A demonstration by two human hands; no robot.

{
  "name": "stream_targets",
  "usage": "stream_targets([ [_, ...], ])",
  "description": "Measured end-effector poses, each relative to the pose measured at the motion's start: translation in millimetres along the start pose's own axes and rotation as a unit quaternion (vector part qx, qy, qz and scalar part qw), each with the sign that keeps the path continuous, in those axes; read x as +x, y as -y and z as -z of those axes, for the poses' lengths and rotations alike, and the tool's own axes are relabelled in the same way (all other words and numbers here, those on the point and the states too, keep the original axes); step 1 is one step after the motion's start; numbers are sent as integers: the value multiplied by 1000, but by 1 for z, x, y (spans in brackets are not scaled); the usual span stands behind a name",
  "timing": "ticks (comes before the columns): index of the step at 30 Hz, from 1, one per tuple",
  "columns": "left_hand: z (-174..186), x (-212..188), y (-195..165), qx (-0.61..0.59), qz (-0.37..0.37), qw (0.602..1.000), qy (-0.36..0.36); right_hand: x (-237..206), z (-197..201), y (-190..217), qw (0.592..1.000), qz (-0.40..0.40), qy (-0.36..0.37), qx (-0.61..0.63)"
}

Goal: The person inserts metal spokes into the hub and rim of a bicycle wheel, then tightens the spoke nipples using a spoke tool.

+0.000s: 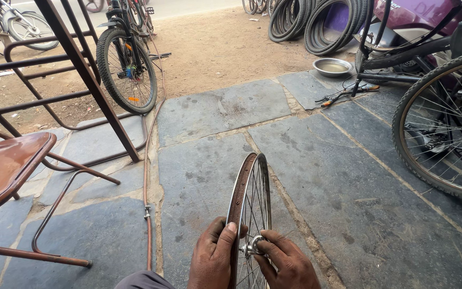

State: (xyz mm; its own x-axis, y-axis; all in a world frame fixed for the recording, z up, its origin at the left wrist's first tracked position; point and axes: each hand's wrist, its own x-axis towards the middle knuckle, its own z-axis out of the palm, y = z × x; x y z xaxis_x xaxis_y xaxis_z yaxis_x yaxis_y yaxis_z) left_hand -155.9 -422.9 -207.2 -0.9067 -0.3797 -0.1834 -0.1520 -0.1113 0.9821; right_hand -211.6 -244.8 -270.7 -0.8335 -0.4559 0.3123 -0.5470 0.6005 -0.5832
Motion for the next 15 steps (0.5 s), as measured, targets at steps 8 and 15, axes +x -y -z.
stream_targets([
  [8, -3, -3, -4, -29, 16, 999, 3, -3, -6, -6, 1000, 28, -6, 5],
  [15, -3, -5, -8, 28, 11, 1000, -5, -2, -6, -5, 1000, -2, 8, 20],
])
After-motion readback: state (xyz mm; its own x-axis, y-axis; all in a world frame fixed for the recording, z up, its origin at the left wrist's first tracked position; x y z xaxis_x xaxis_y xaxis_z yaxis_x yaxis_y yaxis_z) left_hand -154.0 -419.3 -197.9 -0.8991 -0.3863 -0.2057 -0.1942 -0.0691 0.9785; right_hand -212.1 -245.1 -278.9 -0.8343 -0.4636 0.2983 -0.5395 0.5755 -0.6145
